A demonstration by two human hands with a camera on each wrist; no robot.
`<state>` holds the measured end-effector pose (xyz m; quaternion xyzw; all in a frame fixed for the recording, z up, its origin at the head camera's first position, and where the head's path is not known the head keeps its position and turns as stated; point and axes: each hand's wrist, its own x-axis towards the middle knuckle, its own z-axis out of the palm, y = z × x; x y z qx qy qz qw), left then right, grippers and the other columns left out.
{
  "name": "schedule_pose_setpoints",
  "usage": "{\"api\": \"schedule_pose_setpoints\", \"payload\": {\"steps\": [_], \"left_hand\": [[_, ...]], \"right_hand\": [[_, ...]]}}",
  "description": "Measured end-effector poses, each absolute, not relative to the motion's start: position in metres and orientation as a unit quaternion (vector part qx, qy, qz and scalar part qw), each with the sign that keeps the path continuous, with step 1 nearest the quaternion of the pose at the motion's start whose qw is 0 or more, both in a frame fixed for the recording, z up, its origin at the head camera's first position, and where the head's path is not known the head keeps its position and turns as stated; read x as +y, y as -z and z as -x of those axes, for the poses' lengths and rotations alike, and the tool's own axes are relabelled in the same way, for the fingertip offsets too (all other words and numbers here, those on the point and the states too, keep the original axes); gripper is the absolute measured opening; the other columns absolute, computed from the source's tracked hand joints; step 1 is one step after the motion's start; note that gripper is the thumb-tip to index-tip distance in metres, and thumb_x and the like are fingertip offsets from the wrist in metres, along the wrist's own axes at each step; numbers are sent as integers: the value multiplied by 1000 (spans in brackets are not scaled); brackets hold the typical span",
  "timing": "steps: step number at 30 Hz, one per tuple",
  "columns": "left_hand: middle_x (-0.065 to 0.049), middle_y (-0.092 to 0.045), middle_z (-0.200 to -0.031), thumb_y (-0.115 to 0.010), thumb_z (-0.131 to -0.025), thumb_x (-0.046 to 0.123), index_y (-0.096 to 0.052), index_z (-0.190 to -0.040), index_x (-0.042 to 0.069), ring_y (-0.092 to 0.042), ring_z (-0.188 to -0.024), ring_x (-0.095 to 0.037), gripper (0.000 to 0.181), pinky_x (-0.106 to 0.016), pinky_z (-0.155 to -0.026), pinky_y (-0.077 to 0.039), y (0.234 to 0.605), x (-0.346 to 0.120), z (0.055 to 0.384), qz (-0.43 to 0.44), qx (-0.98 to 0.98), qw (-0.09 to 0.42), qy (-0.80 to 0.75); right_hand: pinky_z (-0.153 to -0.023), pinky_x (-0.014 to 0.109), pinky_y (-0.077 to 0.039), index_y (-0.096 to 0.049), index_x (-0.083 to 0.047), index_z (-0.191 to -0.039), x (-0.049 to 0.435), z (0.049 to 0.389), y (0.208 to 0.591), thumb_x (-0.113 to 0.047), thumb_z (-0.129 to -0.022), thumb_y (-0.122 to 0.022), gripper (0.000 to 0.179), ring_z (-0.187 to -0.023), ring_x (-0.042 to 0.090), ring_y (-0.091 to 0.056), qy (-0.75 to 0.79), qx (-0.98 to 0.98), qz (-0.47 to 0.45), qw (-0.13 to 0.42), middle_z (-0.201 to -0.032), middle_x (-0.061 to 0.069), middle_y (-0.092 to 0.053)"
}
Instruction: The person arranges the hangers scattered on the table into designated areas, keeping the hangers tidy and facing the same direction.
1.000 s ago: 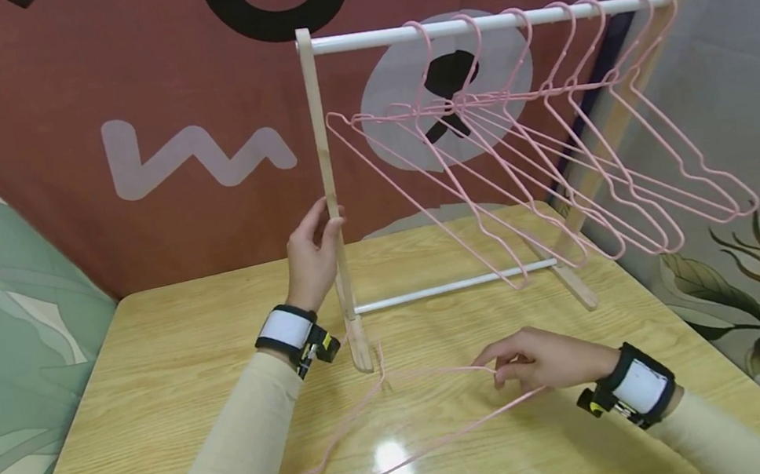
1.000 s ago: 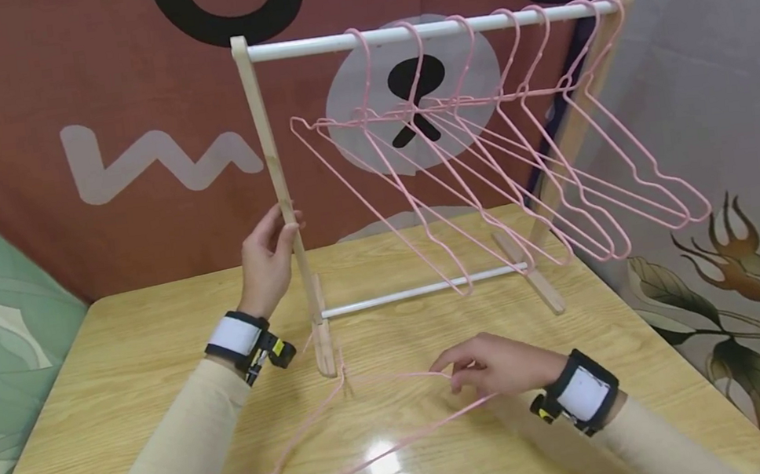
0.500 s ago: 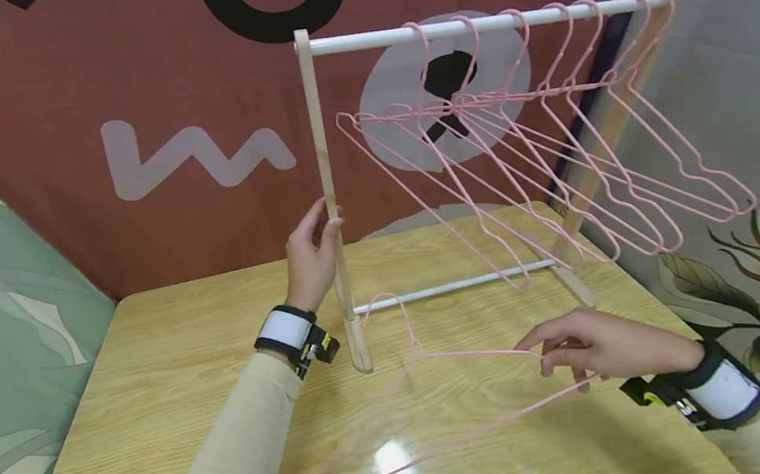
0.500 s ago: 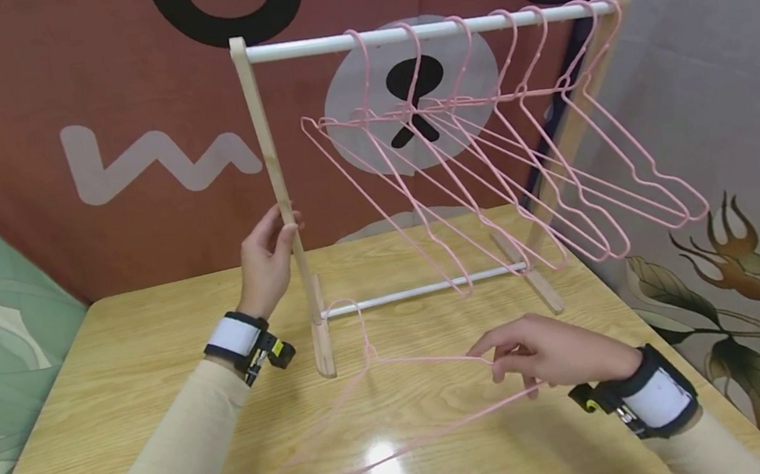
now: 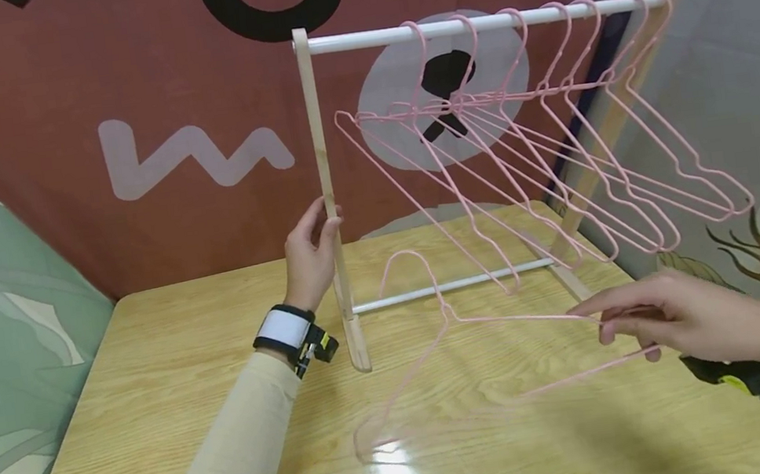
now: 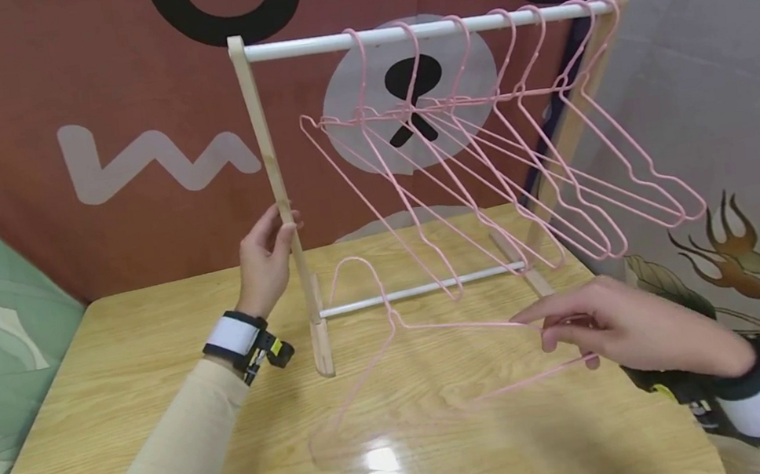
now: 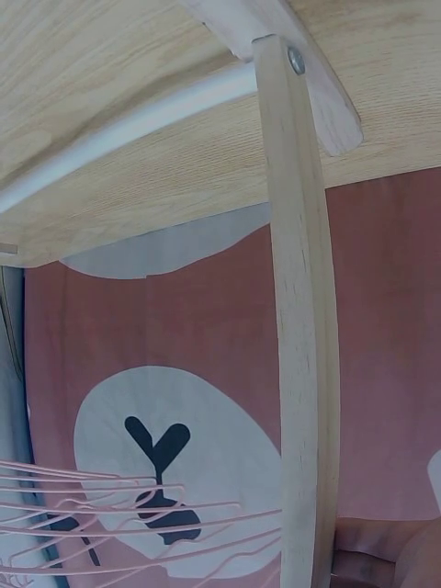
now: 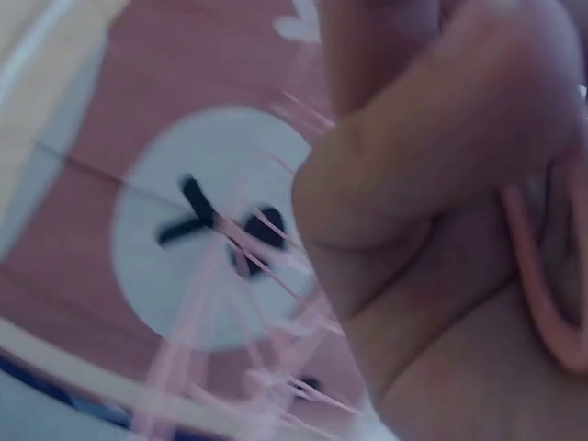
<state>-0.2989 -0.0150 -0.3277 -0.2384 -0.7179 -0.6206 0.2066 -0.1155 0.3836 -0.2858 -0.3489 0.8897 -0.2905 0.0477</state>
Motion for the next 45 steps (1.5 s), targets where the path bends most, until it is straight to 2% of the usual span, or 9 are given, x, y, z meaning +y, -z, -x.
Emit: {"api": "schedule_pose_setpoints", "payload": {"steps": [5,14,18,21,24,29,34,40,45], "left_hand": [[-29,-64,-124,-54,-104,3,-54,-140,-9,-62,-118,-41,38,-49,-100,-52,327,-15,300,238,-719,214,617],[-29,-64,-125,-55,-104,2,-54,-140,-9,-63,-117,-38,38,-48,-100,-52,327,-14,299,232,-724,211,614],[-30,-64,-125,-55,-104,2,-53,-140,-10,-63,-117,-38,38,-49,-100,-51,327,-15,298,235,-722,210,616],[-30,-64,-125,-55,-104,3,-53,-140,-9,-63,-116,-38,39,-48,-100,-51,328,-15,300,236,-718,210,620],[-30,-64,-125,-56,-104,3,-53,-141,-9,-63,-116,-38,39,-48,-100,-51,329,-15,301,237,-715,211,623],[-30,-64,-125,-55,-104,3,-53,-141,-9,-63,-117,-38,39,-48,-100,-51,331,-15,302,239,-714,209,624],[-29,-64,-125,-55,-104,4,-54,-140,-9,-63,-117,-38,39,-48,-100,-51,331,-15,302,236,-715,209,624],[-30,-64,-125,-56,-104,3,-55,-141,-7,-63,-118,-39,38,-50,-100,-51,331,-15,302,236,-711,206,629],[-28,-65,-125,-56,-104,3,-54,-141,-7,-63,-118,-37,39,-48,-100,-51,332,-15,302,234,-713,202,629]], "right_hand": [[-48,12,-44,-65,-14,-136,391,108,255,9,-91,-68,50,-59,-4,-54,193,911,355,-79,-95,-16,-70],[-50,10,-44,-67,-11,-134,391,105,205,-21,-103,-53,36,-57,-7,-54,120,920,331,-173,-91,-19,-71],[-43,9,-37,-70,-11,-131,387,108,184,-10,-105,-55,30,-49,-9,-47,88,914,317,-237,-82,-17,-70],[-41,9,-37,-69,-13,-133,388,111,175,9,-98,-60,43,-43,-7,-42,81,920,279,-262,-81,-14,-69],[-45,9,-44,-67,-14,-137,386,116,170,19,-92,-60,56,-41,-6,-44,82,924,245,-281,-82,-16,-66],[-45,10,-43,-66,-20,-138,369,121,161,12,-94,-63,55,-46,-6,-52,61,919,218,-323,-82,-7,-68],[-43,12,-37,-66,-27,-138,343,128,159,-2,-97,-68,49,-52,-12,-49,12,916,198,-348,-81,3,-71],[-48,17,-27,-69,-10,-132,300,136,162,-3,-99,-64,33,-49,6,-43,10,905,206,-371,-81,6,-72],[-49,25,-24,-68,-4,-131,274,150,174,3,-97,-65,35,-49,15,-34,51,902,207,-376,-67,9,-60]]}}
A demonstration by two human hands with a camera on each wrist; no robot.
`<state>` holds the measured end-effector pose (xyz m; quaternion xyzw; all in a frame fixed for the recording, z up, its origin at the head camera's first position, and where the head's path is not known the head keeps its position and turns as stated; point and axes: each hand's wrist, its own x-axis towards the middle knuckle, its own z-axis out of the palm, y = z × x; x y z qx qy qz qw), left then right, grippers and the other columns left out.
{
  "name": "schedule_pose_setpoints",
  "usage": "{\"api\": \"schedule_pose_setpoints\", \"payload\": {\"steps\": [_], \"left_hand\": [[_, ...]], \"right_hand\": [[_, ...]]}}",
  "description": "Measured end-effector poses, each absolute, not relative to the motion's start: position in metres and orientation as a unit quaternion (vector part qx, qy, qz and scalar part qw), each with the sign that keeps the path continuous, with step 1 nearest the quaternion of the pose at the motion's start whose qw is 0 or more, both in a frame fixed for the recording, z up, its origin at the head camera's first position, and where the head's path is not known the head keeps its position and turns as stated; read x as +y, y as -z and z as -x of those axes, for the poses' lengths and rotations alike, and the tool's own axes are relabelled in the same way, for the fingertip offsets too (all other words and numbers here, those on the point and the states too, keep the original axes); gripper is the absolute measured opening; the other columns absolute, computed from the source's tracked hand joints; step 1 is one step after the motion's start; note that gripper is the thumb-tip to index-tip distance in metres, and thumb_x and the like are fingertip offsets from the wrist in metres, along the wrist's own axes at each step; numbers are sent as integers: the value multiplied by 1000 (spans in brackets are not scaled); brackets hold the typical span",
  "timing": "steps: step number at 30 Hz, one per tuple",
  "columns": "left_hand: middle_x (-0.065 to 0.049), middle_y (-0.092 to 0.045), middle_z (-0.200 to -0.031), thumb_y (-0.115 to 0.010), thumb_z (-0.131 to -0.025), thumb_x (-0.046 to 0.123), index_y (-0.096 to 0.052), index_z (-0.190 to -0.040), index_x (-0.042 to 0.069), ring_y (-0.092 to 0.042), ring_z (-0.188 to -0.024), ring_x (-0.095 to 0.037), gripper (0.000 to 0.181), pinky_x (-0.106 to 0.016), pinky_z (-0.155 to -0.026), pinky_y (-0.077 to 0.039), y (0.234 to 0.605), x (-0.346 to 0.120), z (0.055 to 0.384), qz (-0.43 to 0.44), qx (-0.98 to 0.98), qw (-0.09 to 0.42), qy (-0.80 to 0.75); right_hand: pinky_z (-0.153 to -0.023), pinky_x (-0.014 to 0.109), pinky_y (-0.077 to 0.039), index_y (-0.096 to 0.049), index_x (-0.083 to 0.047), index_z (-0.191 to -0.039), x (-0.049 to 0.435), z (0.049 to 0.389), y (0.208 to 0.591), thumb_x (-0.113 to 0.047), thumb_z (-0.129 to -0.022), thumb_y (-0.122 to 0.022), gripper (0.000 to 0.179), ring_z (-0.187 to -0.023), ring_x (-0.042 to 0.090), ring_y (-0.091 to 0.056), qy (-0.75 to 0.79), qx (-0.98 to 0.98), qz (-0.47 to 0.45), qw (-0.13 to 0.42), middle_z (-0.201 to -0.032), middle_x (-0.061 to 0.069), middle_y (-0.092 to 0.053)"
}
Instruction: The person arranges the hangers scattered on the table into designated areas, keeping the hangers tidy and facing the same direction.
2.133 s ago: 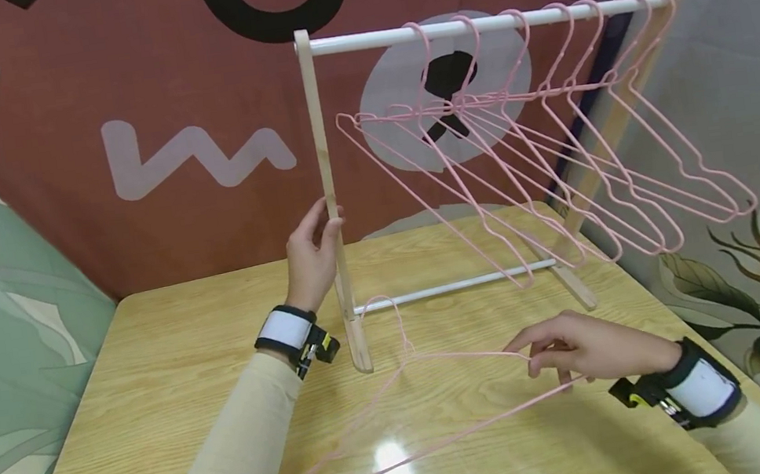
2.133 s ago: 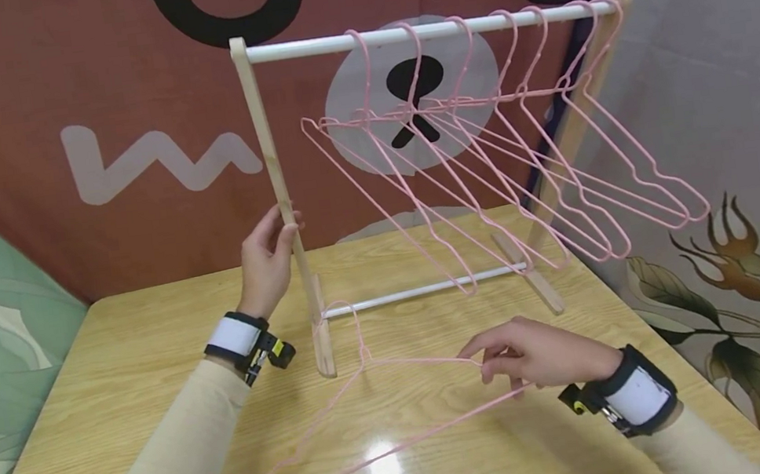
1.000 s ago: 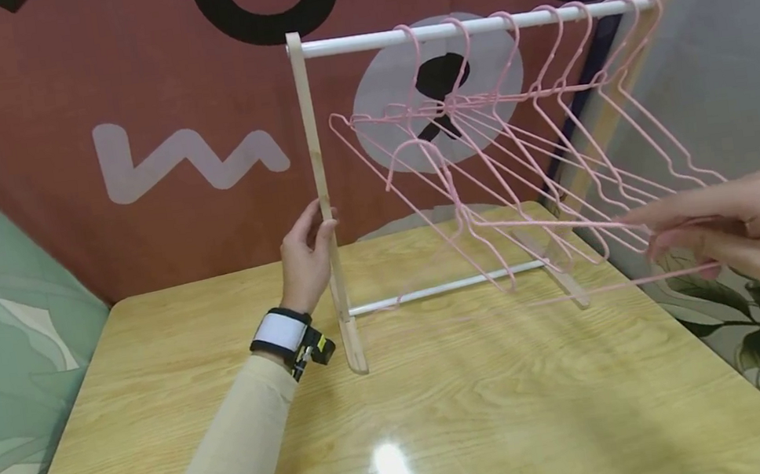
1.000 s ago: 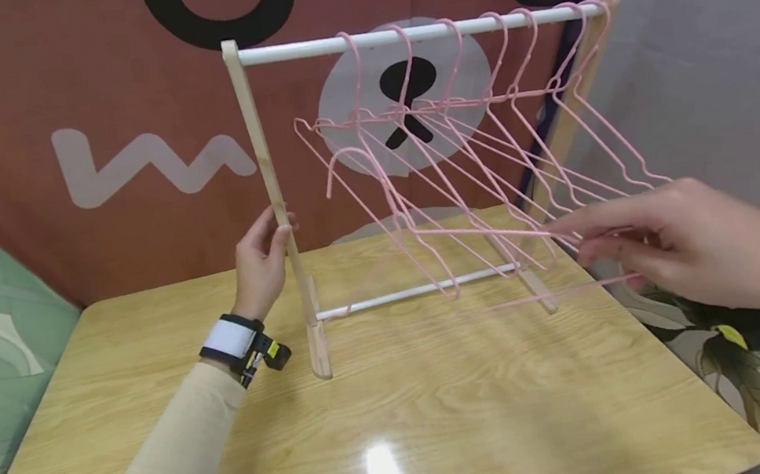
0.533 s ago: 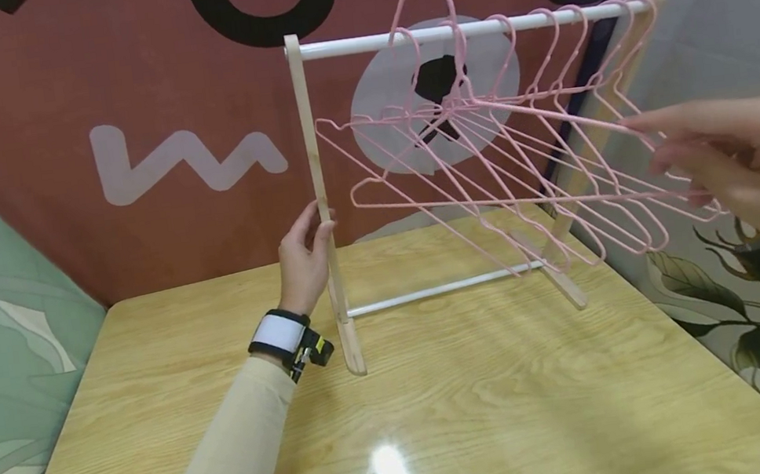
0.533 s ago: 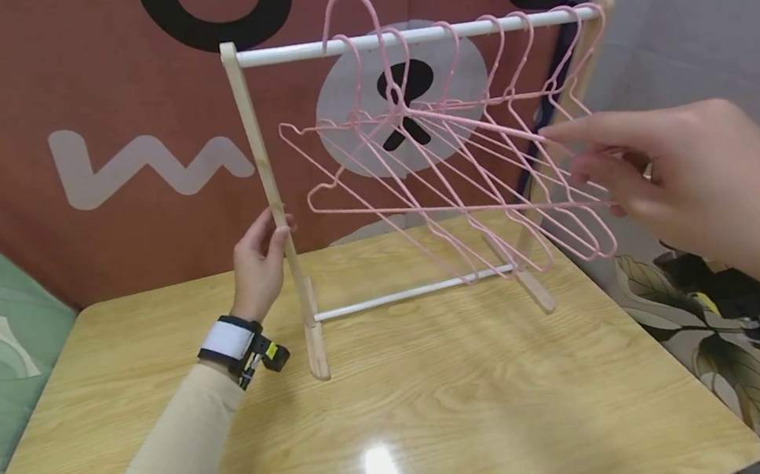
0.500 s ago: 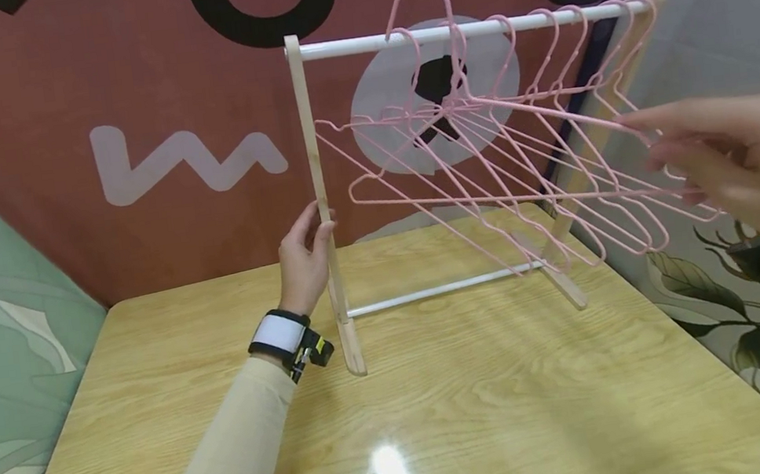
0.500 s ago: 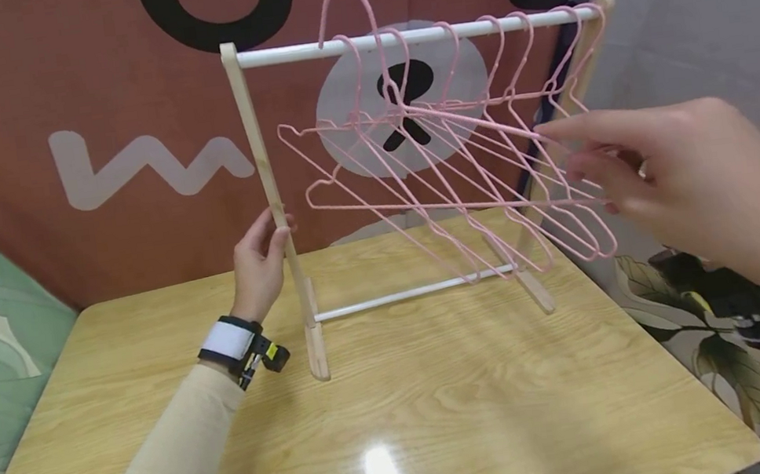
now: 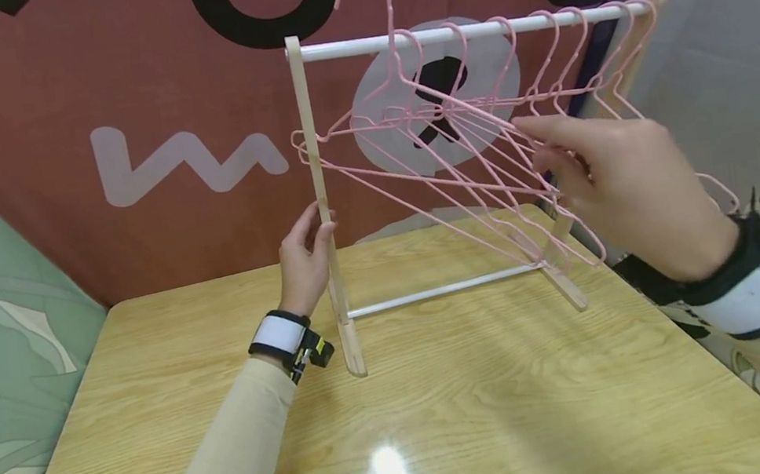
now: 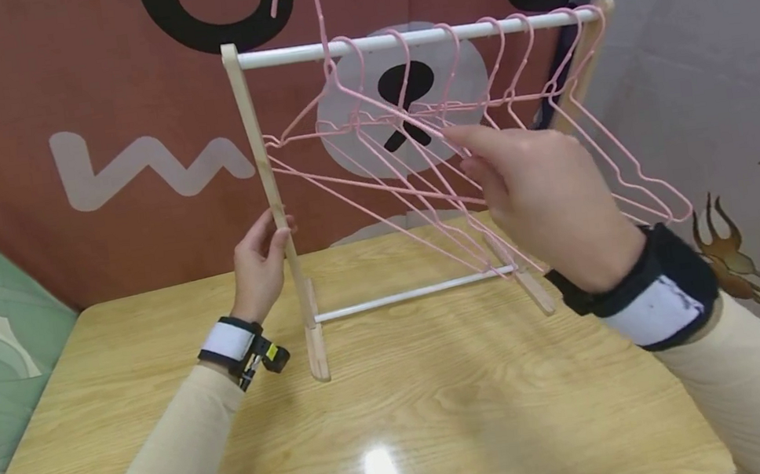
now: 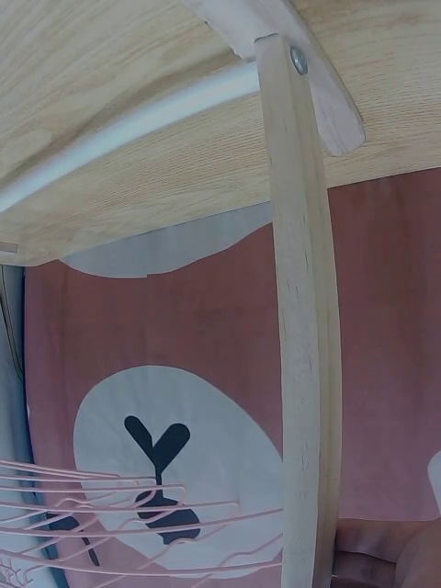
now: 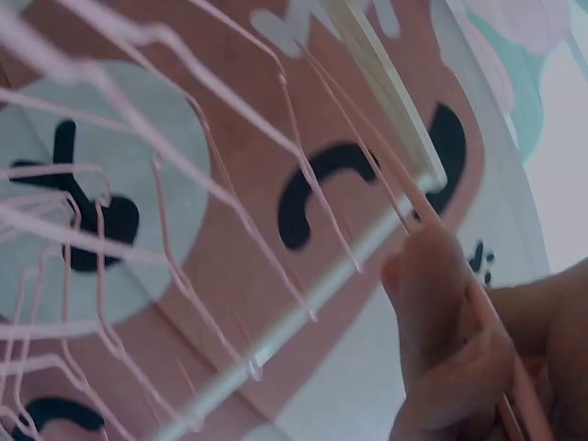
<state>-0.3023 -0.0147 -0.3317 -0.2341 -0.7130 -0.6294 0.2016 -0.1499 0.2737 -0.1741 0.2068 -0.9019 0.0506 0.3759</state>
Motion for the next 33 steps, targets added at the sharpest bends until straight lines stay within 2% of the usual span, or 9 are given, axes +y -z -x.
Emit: {"api": "schedule_pose_setpoints", "payload": {"steps": [3,5,8,16,19,22,24,28,33], "left_hand": [[-28,-65,-125,-56,-104,3,-54,-141,-7,-63,-118,-38,39,-49,-100,-51,332,-15,302,236,-713,204,628],[-28,-65,-125,-56,-104,3,-55,-141,-7,-63,-117,-38,39,-49,-99,-51,332,-15,302,235,-713,205,628],[-29,-65,-124,-55,-104,3,-55,-141,-7,-64,-116,-38,38,-49,-99,-52,332,-15,301,234,-715,204,627],[-30,-64,-124,-56,-103,2,-55,-140,-8,-64,-116,-39,38,-50,-98,-52,329,-15,298,236,-719,207,620],[-30,-65,-125,-56,-103,2,-55,-140,-8,-64,-116,-40,38,-50,-98,-52,330,-15,301,239,-717,209,620],[-29,-65,-126,-55,-104,3,-54,-141,-7,-63,-117,-39,39,-51,-98,-52,340,-15,312,239,-716,210,622],[-27,-65,-126,-55,-104,5,-54,-142,-5,-63,-117,-38,39,-51,-98,-52,347,-15,320,238,-714,211,624],[-23,-67,-126,-57,-104,10,-57,-142,0,-65,-116,-32,39,-48,-96,-53,355,-16,329,238,-712,215,624],[-19,-68,-123,-59,-103,15,-60,-140,3,-66,-113,-26,38,-41,-93,-54,357,-16,332,246,-710,225,620]], "right_hand": [[-53,31,-37,-67,-2,-131,265,161,186,3,-96,-65,35,-53,21,-47,-71,-900,-215,372,-70,13,-64],[-58,40,-49,-66,0,-132,261,168,194,4,-97,-64,35,-59,27,-58,-88,-899,-223,366,-84,18,-72],[-63,45,-55,-64,2,-131,255,176,206,4,-98,-62,33,-65,31,-64,-98,-899,-233,359,-98,21,-73],[-58,44,-55,-58,5,-132,246,186,228,5,-101,-55,31,-69,32,-67,-99,-902,-238,346,-107,23,-72],[-51,38,-48,-56,6,-134,244,187,235,4,-102,-54,32,-69,31,-68,-98,-904,-245,337,-108,23,-72],[-45,30,-35,-54,6,-135,243,187,241,3,-102,-54,32,-57,25,-61,-94,-905,-251,330,-103,22,-72],[-44,28,-31,-54,5,-135,242,186,244,2,-103,-55,33,-50,19,-53,-92,-906,-253,326,-89,18,-70],[-42,26,-30,-53,3,-134,241,187,248,2,-101,-59,34,-43,9,-33,-88,-907,-259,320,-69,9,-57],[-42,25,-30,-53,3,-134,241,187,252,2,-100,-61,35,-41,7,-31,-91,-912,-258,307,-63,3,-47]]}}
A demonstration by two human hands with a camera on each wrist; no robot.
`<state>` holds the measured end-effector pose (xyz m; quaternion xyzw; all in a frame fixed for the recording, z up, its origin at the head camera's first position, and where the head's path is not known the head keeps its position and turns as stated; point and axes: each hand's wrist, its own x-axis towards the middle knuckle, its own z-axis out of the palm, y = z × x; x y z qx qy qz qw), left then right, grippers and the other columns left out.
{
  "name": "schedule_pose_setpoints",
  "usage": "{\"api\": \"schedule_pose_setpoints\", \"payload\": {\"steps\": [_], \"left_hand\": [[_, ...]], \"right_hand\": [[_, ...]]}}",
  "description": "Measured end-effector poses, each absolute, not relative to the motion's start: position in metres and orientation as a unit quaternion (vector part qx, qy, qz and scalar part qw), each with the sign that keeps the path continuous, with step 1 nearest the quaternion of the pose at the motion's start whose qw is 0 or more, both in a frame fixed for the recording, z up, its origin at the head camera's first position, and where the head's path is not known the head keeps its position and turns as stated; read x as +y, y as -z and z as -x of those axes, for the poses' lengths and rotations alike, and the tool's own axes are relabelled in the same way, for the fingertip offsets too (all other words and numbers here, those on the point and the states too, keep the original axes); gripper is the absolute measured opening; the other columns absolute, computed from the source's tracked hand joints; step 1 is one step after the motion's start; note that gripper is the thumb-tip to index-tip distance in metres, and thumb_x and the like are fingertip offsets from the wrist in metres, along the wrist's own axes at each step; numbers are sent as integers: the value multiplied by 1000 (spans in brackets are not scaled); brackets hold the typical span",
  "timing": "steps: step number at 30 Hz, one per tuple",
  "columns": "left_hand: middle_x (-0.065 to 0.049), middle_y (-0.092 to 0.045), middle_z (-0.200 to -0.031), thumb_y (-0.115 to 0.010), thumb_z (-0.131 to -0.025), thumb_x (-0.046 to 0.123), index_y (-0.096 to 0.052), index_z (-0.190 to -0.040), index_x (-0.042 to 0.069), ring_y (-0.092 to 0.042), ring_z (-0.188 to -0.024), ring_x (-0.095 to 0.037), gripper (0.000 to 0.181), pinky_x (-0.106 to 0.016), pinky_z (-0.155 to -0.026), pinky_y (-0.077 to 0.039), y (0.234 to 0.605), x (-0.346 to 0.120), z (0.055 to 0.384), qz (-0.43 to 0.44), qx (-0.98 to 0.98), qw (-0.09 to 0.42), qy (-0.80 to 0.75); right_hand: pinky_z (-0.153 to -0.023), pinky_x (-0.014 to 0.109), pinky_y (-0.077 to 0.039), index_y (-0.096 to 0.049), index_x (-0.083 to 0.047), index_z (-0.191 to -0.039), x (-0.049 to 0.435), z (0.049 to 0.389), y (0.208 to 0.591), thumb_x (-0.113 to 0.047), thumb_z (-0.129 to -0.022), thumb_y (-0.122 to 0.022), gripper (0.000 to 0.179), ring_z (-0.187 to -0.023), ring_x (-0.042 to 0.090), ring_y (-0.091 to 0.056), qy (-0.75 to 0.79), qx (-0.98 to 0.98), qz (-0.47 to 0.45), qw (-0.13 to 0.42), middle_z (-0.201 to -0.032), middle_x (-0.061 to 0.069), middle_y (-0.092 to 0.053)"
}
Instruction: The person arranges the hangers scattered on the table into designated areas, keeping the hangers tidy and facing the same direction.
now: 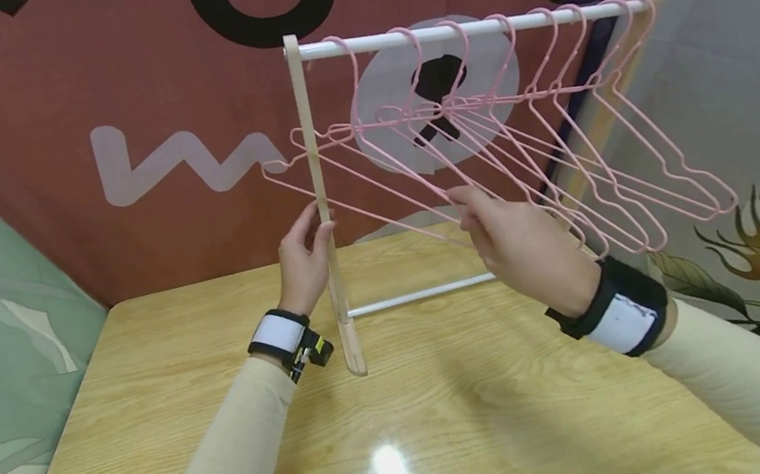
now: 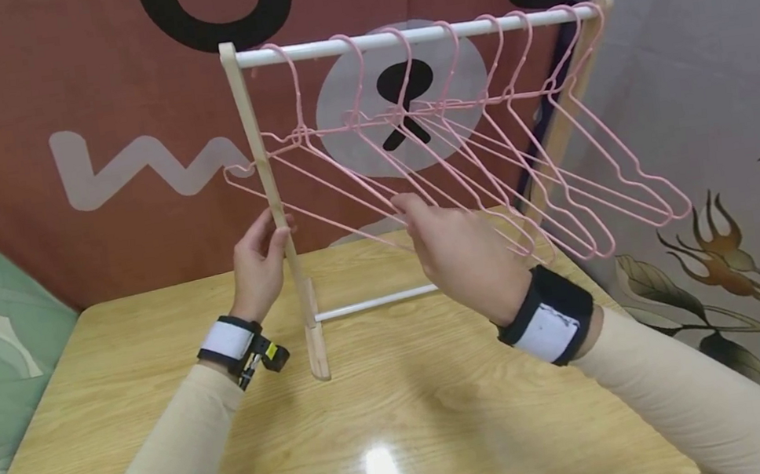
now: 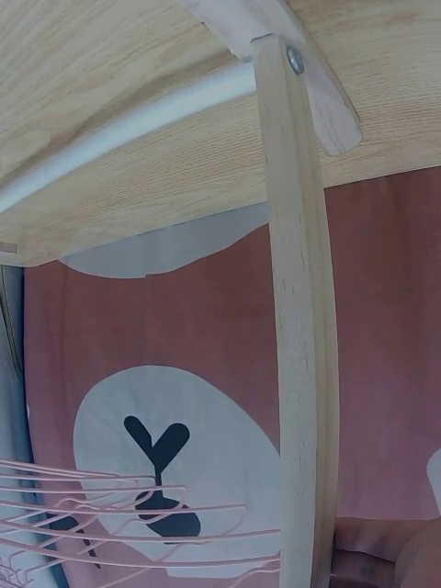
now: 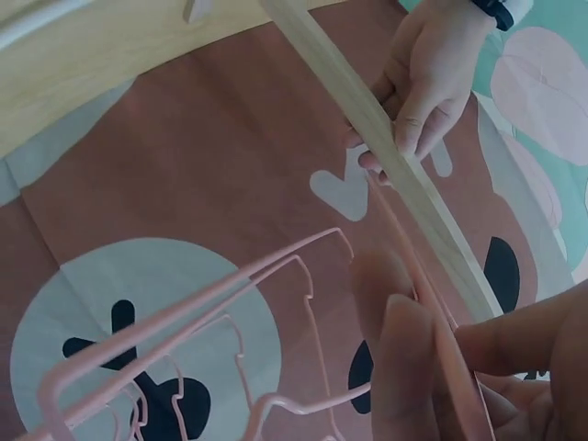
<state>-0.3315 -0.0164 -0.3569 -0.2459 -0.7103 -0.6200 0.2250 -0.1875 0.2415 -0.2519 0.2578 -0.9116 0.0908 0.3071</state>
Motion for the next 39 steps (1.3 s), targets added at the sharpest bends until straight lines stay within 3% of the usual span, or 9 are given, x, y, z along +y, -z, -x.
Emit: {"api": "schedule_pose_setpoints", "payload": {"steps": [11,14,19,23,28,36,39], "left_hand": [[-21,-68,-122,-60,-103,9,-59,-140,0,-66,-111,-27,38,-31,-89,-54,355,-18,331,248,-714,228,614],[-19,-69,-122,-60,-103,10,-59,-140,1,-66,-110,-26,38,-31,-88,-54,353,-20,330,245,-719,222,611],[-17,-69,-123,-60,-103,12,-59,-141,2,-67,-111,-25,39,-32,-89,-53,352,-19,327,237,-726,218,608],[-22,-68,-124,-59,-103,7,-57,-141,-3,-66,-113,-32,39,-31,-89,-53,351,-17,325,235,-727,220,607],[-25,-66,-126,-56,-103,1,-54,-142,-6,-64,-116,-38,40,-36,-92,-53,350,-15,323,237,-725,220,608],[-16,-68,-126,-59,-103,14,-57,-143,3,-65,-114,-24,42,-33,-92,-54,351,-18,322,232,-726,218,610],[-18,-68,-126,-59,-103,13,-57,-143,2,-66,-114,-26,41,-36,-93,-54,351,-19,323,237,-724,220,609]], "right_hand": [[-42,25,-32,-53,3,-133,246,188,255,1,-98,-63,36,-42,8,-33,-87,-915,-253,303,-61,2,-44],[-43,26,-34,-52,2,-134,249,187,254,1,-97,-65,39,-42,9,-35,-88,-913,-255,305,-64,5,-53],[-44,29,-39,-53,2,-132,253,186,255,1,-94,-68,41,-47,14,-50,-89,-911,-258,309,-85,14,-70],[-46,31,-47,-56,1,-130,255,184,255,1,-92,-70,41,-57,19,-63,-98,-911,-259,306,-86,13,-72],[-46,31,-48,-56,0,-132,258,182,256,-3,-92,-72,43,-59,18,-65,-104,-915,-249,300,-85,11,-72],[-47,30,-47,-57,1,-132,265,173,256,-7,-92,-74,44,-57,16,-63,-111,-917,-233,304,-84,9,-71],[-48,32,-49,-58,1,-130,268,170,256,-8,-93,-74,42,-58,17,-64,-117,-917,-228,307,-84,9,-71]]}}
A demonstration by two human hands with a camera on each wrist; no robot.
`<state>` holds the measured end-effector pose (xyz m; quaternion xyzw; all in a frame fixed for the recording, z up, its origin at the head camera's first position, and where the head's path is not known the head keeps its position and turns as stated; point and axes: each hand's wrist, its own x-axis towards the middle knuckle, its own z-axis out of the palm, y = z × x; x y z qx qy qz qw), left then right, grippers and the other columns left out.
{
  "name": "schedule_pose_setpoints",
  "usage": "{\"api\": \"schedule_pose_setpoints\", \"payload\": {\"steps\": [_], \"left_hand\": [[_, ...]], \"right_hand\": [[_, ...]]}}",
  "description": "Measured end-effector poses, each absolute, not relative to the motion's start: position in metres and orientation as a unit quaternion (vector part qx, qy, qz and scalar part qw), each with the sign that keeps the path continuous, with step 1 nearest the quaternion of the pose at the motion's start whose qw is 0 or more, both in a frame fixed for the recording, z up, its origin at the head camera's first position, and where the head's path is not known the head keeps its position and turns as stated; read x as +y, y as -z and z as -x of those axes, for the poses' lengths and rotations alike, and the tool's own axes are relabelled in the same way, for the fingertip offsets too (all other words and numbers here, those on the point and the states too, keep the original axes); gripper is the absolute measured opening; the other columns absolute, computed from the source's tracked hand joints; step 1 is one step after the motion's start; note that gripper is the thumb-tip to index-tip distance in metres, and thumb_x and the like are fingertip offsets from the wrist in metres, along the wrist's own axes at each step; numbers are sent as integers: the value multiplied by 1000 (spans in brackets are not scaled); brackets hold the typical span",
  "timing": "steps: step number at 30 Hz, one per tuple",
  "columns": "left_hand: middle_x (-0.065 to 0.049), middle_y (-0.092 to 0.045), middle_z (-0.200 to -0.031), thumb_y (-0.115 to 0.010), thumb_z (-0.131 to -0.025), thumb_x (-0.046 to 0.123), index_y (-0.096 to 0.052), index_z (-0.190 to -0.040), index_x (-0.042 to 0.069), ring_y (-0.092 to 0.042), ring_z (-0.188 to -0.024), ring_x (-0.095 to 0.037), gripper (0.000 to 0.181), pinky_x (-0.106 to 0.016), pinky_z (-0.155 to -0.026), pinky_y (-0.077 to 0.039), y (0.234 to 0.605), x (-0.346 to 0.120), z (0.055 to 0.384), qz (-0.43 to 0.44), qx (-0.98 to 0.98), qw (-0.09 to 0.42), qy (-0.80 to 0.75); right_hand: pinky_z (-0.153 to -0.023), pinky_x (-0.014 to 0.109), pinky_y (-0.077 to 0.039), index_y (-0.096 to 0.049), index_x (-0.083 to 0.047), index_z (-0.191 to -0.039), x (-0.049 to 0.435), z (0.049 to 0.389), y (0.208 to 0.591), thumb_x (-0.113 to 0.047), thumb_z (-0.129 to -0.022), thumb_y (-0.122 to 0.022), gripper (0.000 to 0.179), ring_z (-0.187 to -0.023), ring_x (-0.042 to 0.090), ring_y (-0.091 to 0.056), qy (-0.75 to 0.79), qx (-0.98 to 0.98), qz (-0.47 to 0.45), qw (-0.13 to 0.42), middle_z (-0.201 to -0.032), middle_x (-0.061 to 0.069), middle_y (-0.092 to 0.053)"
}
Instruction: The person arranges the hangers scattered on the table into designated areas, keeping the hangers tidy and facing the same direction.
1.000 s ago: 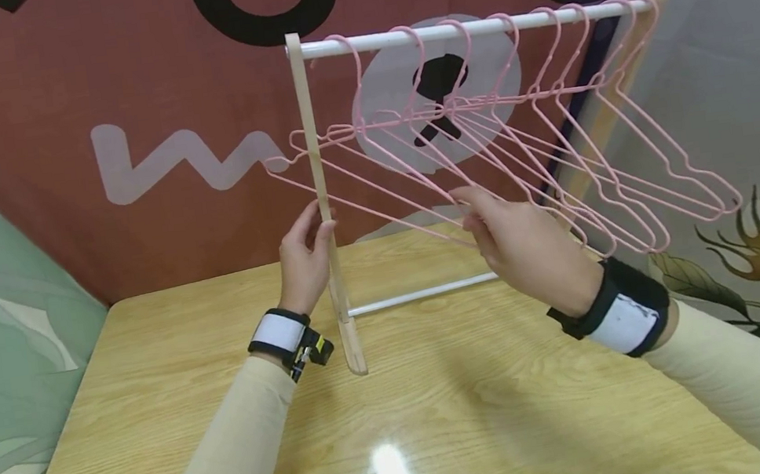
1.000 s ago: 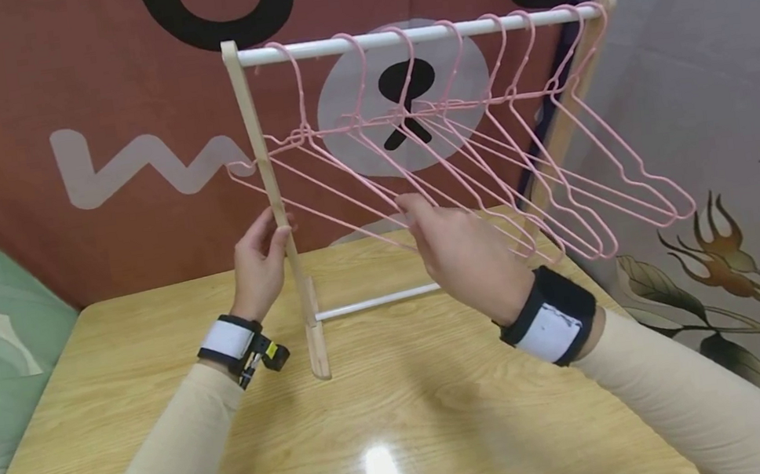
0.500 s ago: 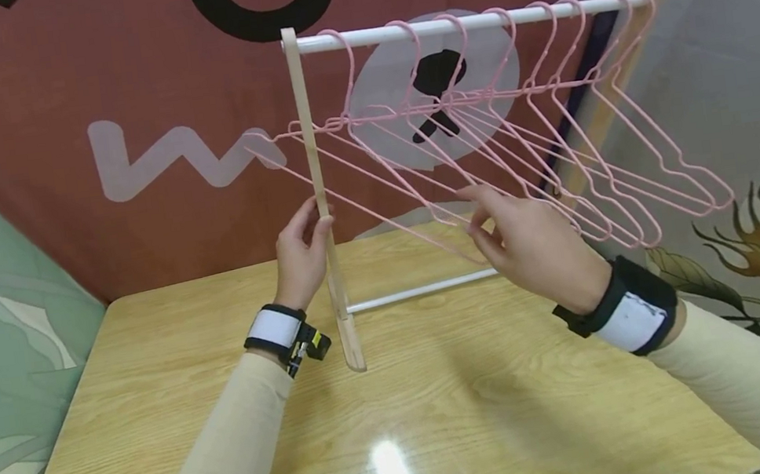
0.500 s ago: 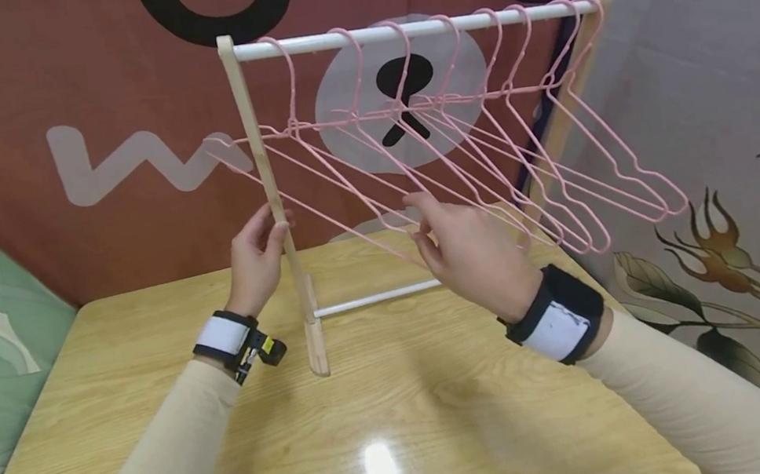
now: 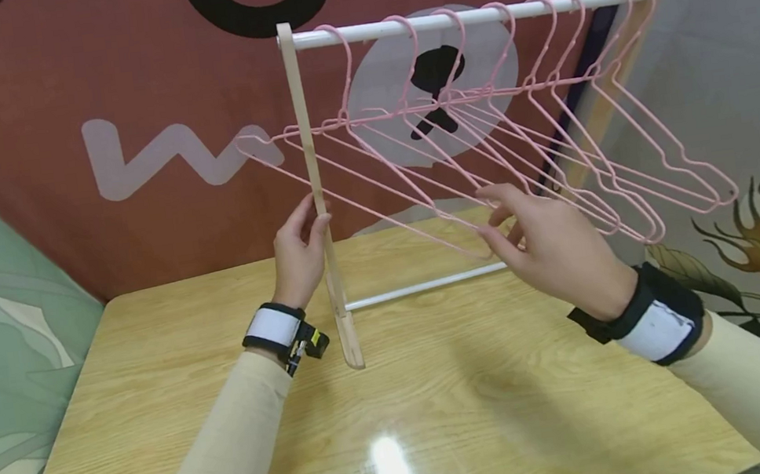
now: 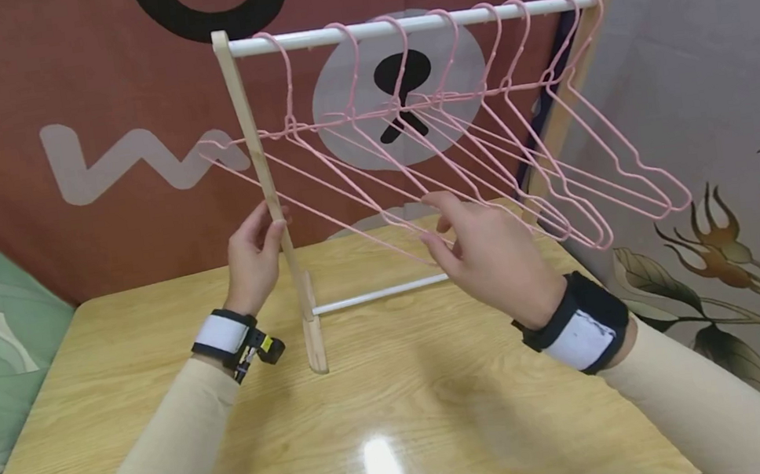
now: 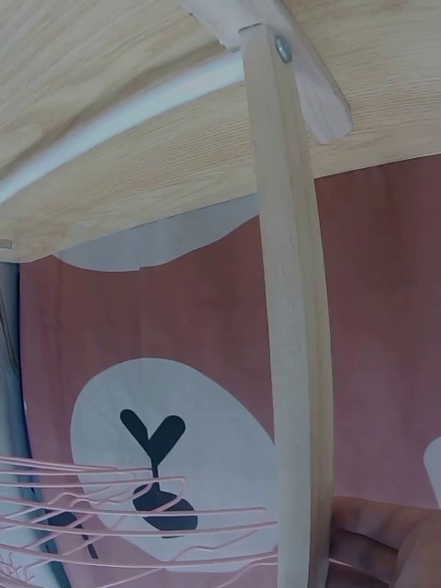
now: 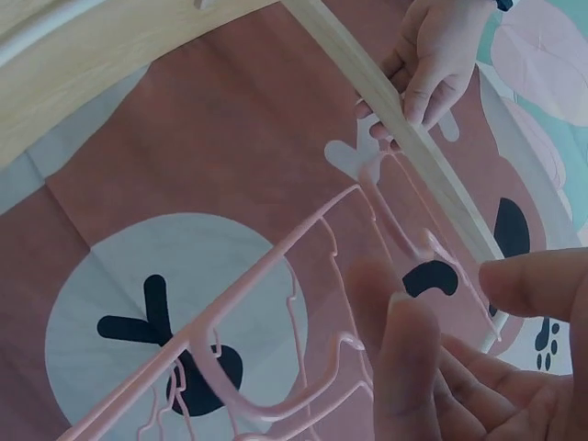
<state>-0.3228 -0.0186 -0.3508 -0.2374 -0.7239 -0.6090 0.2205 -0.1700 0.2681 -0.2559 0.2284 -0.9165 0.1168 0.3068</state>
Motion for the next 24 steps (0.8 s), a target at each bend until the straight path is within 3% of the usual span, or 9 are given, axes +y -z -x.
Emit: {"api": "schedule_pose_setpoints", "payload": {"steps": [4,9,16,24], "left_hand": [[-23,-66,-126,-59,-103,11,-57,-142,0,-66,-114,-30,41,-43,-94,-54,351,-20,323,241,-722,220,610],[-19,-66,-128,-60,-104,15,-54,-145,2,-64,-115,-27,43,-42,-97,-53,352,-25,324,236,-729,214,606],[-19,-60,-136,-51,-109,23,-53,-145,2,-59,-124,-28,41,-46,-106,-47,348,-49,315,230,-747,220,583],[-21,-56,-140,-47,-110,28,-51,-146,-1,-55,-125,-34,46,-52,-99,-48,334,-95,293,216,-816,237,481]], "right_hand": [[-48,33,-50,-58,-1,-131,271,166,255,-11,-94,-74,41,-59,17,-65,-124,-922,-217,296,-85,10,-73],[-50,38,-53,-57,-4,-135,276,162,255,-14,-95,-74,45,-60,18,-67,-134,-927,-200,288,-89,12,-74],[-55,44,-55,-57,-4,-137,285,155,262,-25,-93,-77,52,-67,23,-70,-133,-938,-169,273,-94,15,-74],[-52,38,-53,-57,-7,-140,297,144,282,-23,-86,-84,62,-70,22,-69,-132,-940,-174,263,-97,14,-73]]}}
